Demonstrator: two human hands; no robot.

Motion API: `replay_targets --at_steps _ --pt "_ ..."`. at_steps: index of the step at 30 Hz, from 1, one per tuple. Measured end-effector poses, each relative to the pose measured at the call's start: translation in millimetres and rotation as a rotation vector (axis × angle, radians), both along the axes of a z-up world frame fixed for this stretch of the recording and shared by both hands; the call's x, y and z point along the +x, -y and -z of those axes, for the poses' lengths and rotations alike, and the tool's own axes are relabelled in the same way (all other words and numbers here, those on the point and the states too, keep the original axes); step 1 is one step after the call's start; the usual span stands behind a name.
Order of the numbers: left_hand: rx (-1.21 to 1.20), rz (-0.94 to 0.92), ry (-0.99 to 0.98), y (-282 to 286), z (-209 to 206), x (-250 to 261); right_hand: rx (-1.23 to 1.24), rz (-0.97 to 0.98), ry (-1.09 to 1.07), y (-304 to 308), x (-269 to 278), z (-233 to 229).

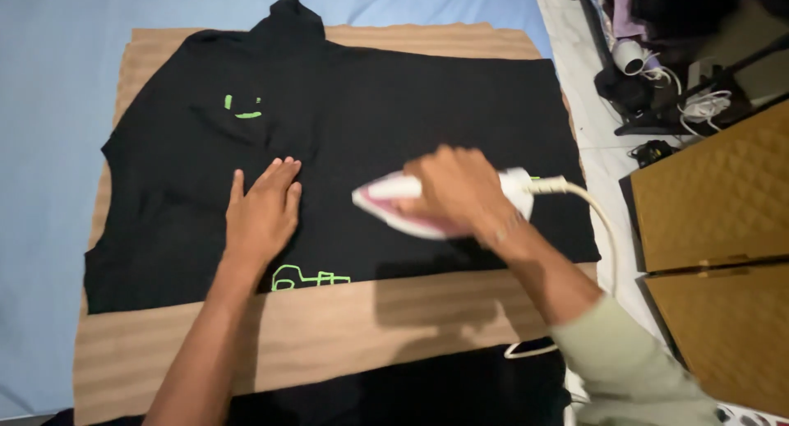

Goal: Ironing and folding a black t-shirt on a bed using a cardboard support.

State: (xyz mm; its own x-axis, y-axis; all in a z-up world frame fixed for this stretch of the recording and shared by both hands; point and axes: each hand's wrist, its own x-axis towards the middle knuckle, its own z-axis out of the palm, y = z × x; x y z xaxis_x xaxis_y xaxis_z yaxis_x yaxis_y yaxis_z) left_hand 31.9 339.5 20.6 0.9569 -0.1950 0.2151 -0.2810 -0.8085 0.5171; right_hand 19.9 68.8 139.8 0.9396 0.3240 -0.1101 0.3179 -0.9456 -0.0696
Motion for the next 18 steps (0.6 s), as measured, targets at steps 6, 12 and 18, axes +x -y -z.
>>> replay_targets --at_steps 6,12,18 --pt "0.115 -0.060 0.266 64.5 -5.7 -26.8 0.048 -0.012 0.079 44.4 -75.7 16.5" --pt "0.086 0.107 0.218 113.7 3.2 -47.9 -0.143 0.447 0.023 142.7 -36.3 11.4" --pt "0.161 0.093 0.154 126.3 17.2 -56.5 -0.109 0.261 0.040 134.8 -69.3 5.6"
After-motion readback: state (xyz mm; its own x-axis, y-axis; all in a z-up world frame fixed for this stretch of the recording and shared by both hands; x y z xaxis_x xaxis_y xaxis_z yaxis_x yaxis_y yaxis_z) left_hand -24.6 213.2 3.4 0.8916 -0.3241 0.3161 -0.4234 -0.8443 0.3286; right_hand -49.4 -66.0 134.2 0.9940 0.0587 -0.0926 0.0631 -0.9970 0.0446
